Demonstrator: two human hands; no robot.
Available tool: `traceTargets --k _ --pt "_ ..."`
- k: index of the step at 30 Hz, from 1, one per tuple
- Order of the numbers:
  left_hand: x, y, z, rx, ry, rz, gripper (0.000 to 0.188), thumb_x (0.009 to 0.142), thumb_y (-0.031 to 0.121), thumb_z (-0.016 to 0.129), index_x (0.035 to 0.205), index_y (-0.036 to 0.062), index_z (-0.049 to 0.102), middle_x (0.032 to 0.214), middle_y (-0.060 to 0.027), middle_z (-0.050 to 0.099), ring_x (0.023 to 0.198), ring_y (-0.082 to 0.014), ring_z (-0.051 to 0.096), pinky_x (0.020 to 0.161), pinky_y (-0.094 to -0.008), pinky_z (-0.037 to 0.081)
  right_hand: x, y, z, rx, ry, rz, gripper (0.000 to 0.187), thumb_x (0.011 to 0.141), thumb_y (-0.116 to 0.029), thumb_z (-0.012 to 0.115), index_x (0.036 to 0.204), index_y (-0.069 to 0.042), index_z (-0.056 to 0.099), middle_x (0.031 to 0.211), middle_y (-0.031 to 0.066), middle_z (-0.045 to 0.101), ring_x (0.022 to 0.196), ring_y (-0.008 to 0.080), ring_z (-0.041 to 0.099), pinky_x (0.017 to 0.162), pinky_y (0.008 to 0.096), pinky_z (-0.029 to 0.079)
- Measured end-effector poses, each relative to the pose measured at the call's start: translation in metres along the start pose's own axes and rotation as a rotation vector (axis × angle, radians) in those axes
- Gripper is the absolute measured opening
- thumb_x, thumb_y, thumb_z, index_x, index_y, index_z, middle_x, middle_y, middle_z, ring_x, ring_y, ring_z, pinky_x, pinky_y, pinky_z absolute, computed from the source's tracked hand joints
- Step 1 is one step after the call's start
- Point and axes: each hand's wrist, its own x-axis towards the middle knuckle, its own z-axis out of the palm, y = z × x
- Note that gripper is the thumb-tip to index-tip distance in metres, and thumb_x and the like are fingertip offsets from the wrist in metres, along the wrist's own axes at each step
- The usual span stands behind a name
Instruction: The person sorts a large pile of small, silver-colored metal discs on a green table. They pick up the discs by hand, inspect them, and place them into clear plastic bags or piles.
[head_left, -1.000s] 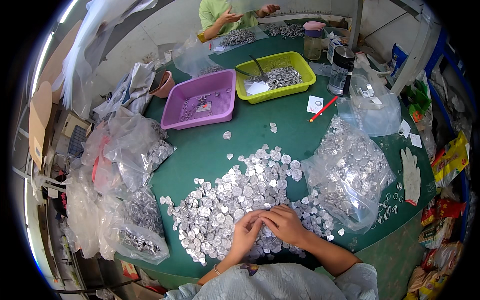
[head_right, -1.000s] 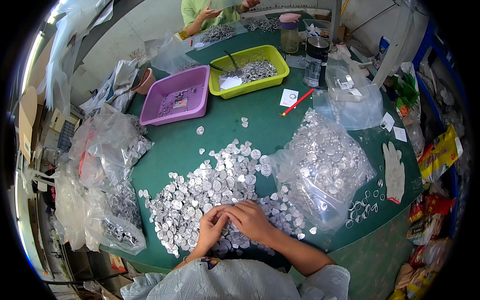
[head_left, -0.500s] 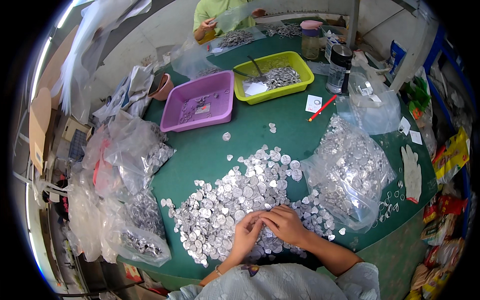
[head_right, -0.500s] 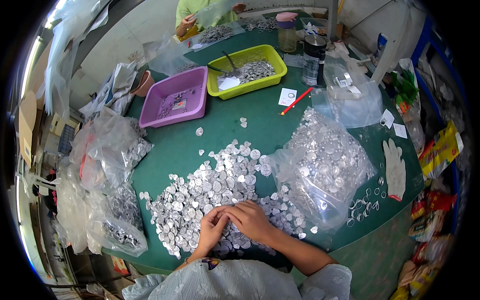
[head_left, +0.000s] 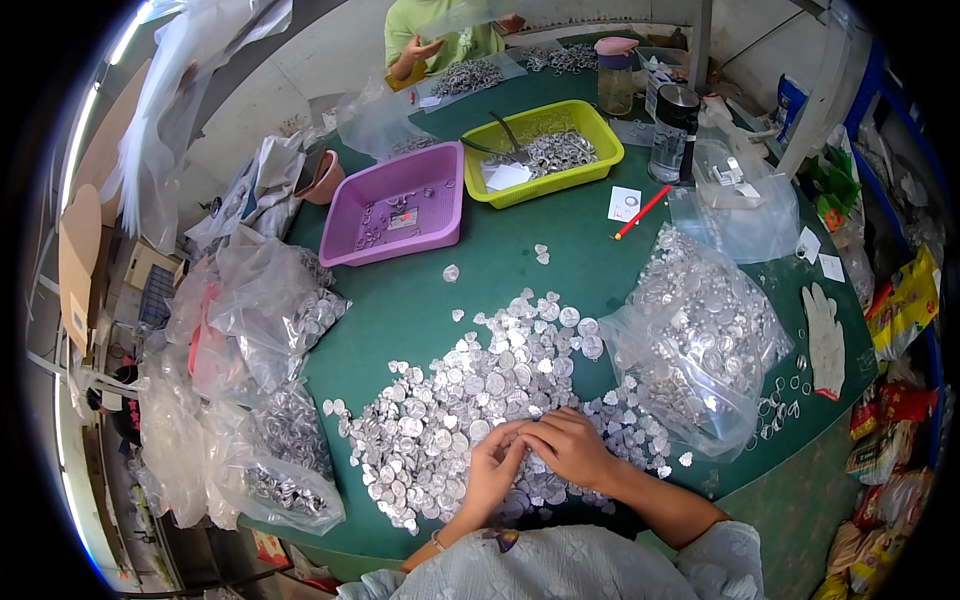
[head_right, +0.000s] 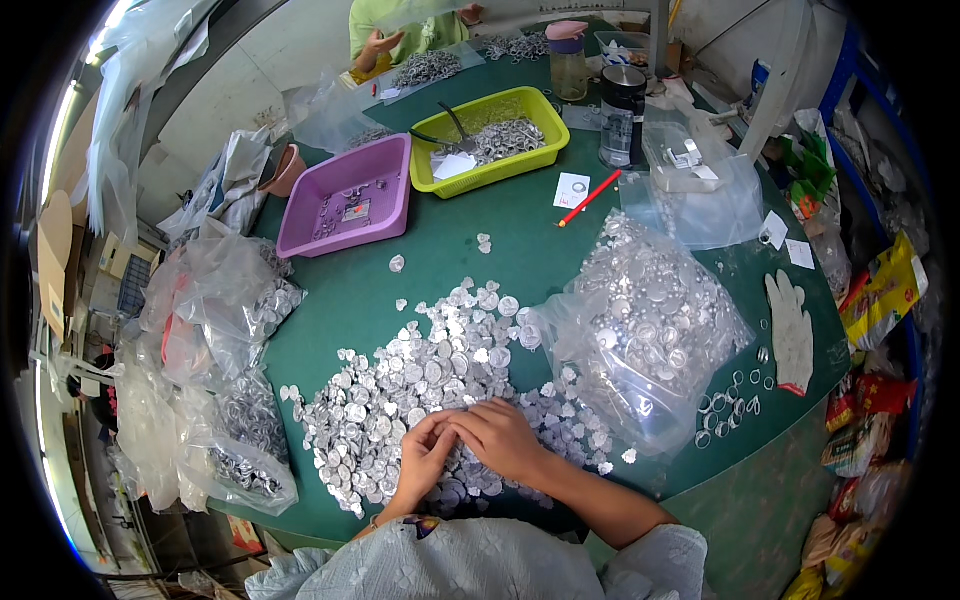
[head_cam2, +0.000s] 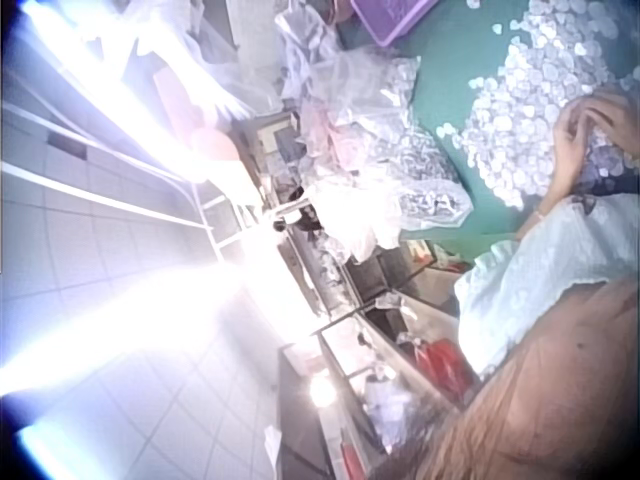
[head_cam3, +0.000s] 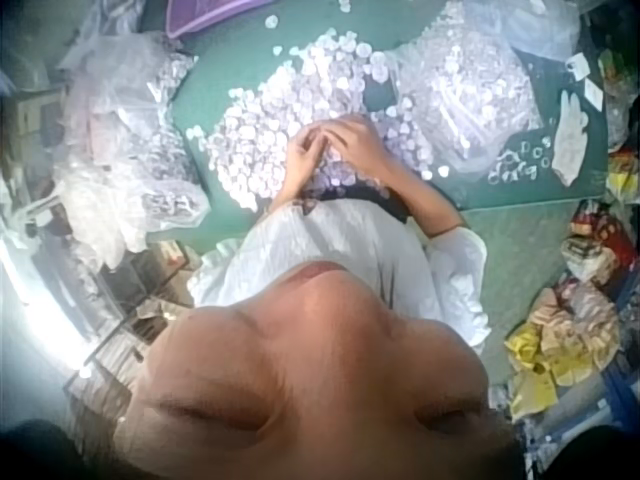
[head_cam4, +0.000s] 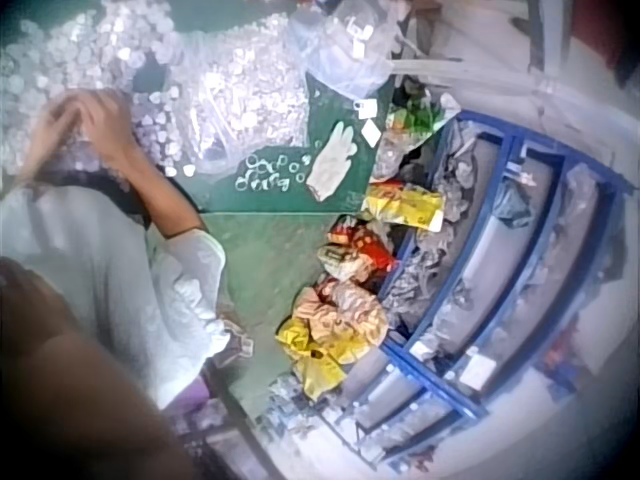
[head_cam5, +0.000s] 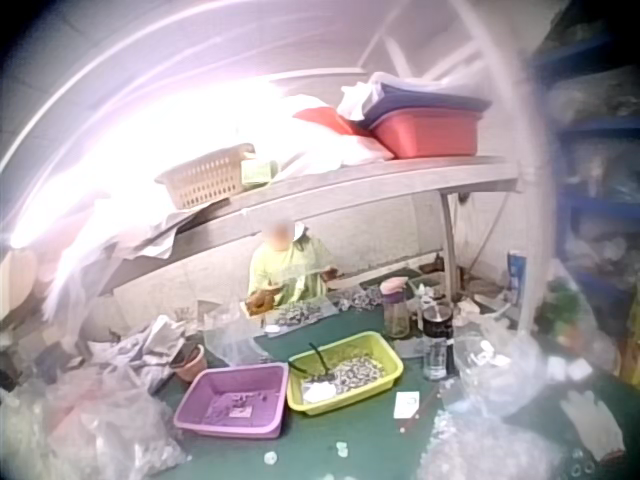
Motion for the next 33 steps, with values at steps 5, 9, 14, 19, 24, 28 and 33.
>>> traceTargets --k 5,9,14,19,24,28,33 --pt "0.0 -0.003 0.0 0.004 0.004 0.007 0.024 0.093 0.0 0.05 0.116 -0.0069 0.053 0.104 -0.0084 0.063 0.096 -0.011 0.059 0.084 -0.023 0.047 0.001 -0.002 -0.002 0.008 0.008 -0.003 0.013 0.075 -0.005 0.065 0.088 -0.003 0.064 0.075 0.0099 0.06 0.067 0.028 0.056 0.064 0.0365 0.043" --pt "-0.001 -0.001 0.0 0.043 0.009 0.016 0.025 0.093 0.0 0.05 0.117 -0.0068 0.052 0.105 -0.0085 0.062 0.096 -0.0111 0.059 0.084 -0.0232 0.047 0.0 -0.001 0.0 0.012 0.015 -0.006 0.012 0.077 -0.006 0.064 0.088 -0.003 0.063 0.075 0.0097 0.06 0.068 0.0282 0.057 0.064 0.0365 0.043" --pt "-0.001 -0.003 0.0 0.052 -0.003 0.041 0.028 0.093 0.0 0.049 0.12 -0.0062 0.049 0.105 -0.0086 0.062 0.095 -0.0119 0.059 0.083 -0.0247 0.048 0.0 -0.003 0.002 0.039 0.03 0.03 0.011 0.08 -0.005 0.063 0.091 -0.003 0.063 0.075 0.0097 0.061 0.068 0.0282 0.057 0.065 0.0364 0.044" --pt "-0.007 -0.006 -0.001 -0.059 0.019 0.0 0.032 0.092 -0.002 0.05 0.124 -0.0025 0.048 0.107 -0.009 0.06 0.094 -0.0129 0.059 0.081 -0.0264 0.049 0.002 -0.004 0.003 0.073 0.086 0.021 0.014 0.08 -0.003 0.064 0.094 -0.003 0.064 0.075 0.0102 0.061 0.067 0.0286 0.058 0.063 0.0365 0.044" --pt "-0.008 -0.009 0.004 -0.127 0.095 0.046 0.03 0.091 -0.003 0.05 0.121 -0.0018 0.05 0.098 -0.0068 0.062 0.08 -0.0103 0.059 0.071 -0.0233 0.05 0.001 -0.008 0.001 0.041 0.029 0.101 0.017 0.082 -0.006 0.062 0.099 -0.003 0.062 0.08 0.0126 0.062 0.073 0.0304 0.06 0.067 0.0381 0.047" --pt "0.004 -0.011 0.022 -0.28 0.153 0.124 0.029 0.092 -0.001 0.05 0.121 -0.0007 0.051 0.095 -0.0061 0.062 0.078 -0.0092 0.059 0.068 -0.0228 0.05 0.004 -0.011 -0.001 0.09 0.099 0.173 0.022 0.084 -0.006 0.061 0.105 -0.001 0.06 0.086 0.0156 0.062 0.077 0.0319 0.06 0.067 0.0379 0.048" --pt "0.015 0.008 0.029 -0.053 0.102 0.169 0.033 0.089 0.002 0.056 0.122 0.0017 0.052 0.106 -0.0069 0.055 0.081 -0.0111 0.059 0.071 -0.024 0.05 0.011 -0.015 -0.004 0.101 0.192 0.19 0.023 0.084 -0.003 0.059 0.107 0.0 0.059 0.089 0.0163 0.061 0.076 0.0311 0.06 0.067 0.0363 0.048"
